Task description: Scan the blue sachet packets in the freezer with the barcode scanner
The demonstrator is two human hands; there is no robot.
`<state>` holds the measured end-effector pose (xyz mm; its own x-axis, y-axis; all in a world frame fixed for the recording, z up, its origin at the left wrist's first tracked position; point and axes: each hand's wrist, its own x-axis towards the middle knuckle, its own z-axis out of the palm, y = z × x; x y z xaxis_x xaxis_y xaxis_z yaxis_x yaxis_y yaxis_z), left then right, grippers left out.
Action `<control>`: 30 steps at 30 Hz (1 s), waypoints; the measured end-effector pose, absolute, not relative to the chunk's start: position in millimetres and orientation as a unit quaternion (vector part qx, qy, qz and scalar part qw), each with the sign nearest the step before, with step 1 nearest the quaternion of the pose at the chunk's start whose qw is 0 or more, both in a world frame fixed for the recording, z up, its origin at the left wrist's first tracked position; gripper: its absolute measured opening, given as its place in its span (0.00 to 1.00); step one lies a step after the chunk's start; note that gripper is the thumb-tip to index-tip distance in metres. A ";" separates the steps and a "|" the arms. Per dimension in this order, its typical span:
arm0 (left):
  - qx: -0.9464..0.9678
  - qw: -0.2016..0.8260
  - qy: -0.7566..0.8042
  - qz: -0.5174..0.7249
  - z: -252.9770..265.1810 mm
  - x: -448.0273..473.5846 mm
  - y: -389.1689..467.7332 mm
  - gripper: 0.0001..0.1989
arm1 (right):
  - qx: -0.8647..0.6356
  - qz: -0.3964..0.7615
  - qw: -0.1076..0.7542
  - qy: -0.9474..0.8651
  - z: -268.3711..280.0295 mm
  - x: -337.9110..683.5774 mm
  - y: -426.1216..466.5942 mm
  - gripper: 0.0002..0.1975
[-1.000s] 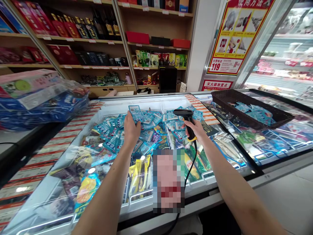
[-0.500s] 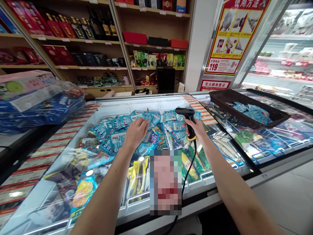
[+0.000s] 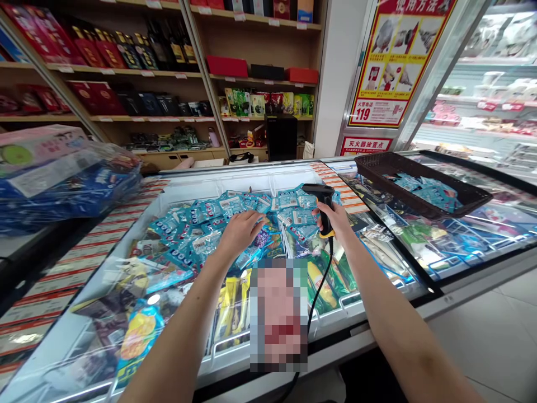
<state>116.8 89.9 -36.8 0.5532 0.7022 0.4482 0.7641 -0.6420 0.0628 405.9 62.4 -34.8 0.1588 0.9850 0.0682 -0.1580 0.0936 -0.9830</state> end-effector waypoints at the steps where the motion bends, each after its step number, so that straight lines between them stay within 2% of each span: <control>1: -0.880 0.075 -0.420 -0.208 -39.1 115.9 89.7 0.18 | -0.472 0.480 0.600 -0.433 -34.7 406.2 62.6 0.20; 7: -0.887 0.098 -0.422 -0.160 -37.9 119.2 91.0 0.19 | -0.473 0.479 0.604 -0.427 -30.4 405.8 62.2 0.21; 16: -0.870 0.091 -0.437 -0.208 -34.6 144.8 130.4 0.17 | -0.460 0.480 0.607 -0.436 -25.2 404.3 61.4 0.19; 22: -0.835 -0.009 -0.504 -0.221 -38.6 172.7 174.2 0.25 | -0.453 0.490 0.598 -0.444 -32.2 402.4 65.9 0.20; 30: -0.816 -0.085 -0.550 -0.153 -46.4 199.5 210.2 0.40 | -0.454 0.490 0.591 -0.452 -32.5 400.7 68.7 0.21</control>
